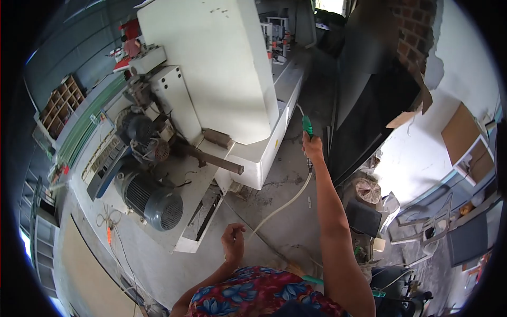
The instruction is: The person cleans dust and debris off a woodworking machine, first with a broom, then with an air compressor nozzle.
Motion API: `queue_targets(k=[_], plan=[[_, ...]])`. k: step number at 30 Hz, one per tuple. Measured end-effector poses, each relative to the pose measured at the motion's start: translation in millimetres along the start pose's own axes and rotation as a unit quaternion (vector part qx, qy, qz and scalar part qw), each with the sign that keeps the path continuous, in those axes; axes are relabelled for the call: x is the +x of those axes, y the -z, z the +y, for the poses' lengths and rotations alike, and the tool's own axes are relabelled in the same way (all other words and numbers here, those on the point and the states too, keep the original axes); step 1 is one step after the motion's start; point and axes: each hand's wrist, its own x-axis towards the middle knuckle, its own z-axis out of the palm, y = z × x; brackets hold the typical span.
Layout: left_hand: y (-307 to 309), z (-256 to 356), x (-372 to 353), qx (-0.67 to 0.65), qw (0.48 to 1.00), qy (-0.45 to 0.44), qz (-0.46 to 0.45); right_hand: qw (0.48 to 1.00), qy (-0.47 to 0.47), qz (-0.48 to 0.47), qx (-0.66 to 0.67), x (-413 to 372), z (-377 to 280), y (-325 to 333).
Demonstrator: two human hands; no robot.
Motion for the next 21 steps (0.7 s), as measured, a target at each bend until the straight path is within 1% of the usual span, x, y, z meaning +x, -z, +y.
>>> queue_targets(k=[2, 5, 8, 11, 14, 17, 20, 21], plan=[[-5.6, 1.1, -0.6, 0.015, 1.0, 0.007, -0.011, 0.998, -0.057, -0.009, 0.011, 0.8, 7.2, 5.1], [-14.2, -2.7, 1.4, 0.029, 0.999, 0.01, -0.028, 0.988, -0.065, 0.044, 0.13, 3.4, 20.8, 6.2], [-23.7, -4.9, 3.4, 0.027, 0.999, 0.015, -0.038, 0.993, -0.066, -0.066, 0.079, 14.9, 38.0, 11.7], [-36.4, -1.0, 4.6, 0.03, 0.998, 0.02, -0.048, 0.995, -0.019, 0.101, 0.008, 41.9, 53.0, 10.8], [-43.3, 2.3, 4.5, 0.037, 0.997, 0.028, -0.056, 0.973, 0.059, 0.203, -0.087, 63.5, 50.7, 18.2], [-49.2, 1.9, 6.6, 0.036, 0.997, 0.033, -0.056, 0.99, 0.008, 0.115, 0.084, 48.4, -5.9, 41.5], [-52.5, -2.1, 7.3, 0.036, 0.997, 0.029, -0.054, 0.983, 0.053, 0.169, -0.046, 98.5, 16.6, 39.9], [-53.1, -3.4, 8.1, 0.037, 0.998, 0.027, -0.053, 0.985, 0.049, 0.167, 0.0, 96.3, 0.5, 45.0]])
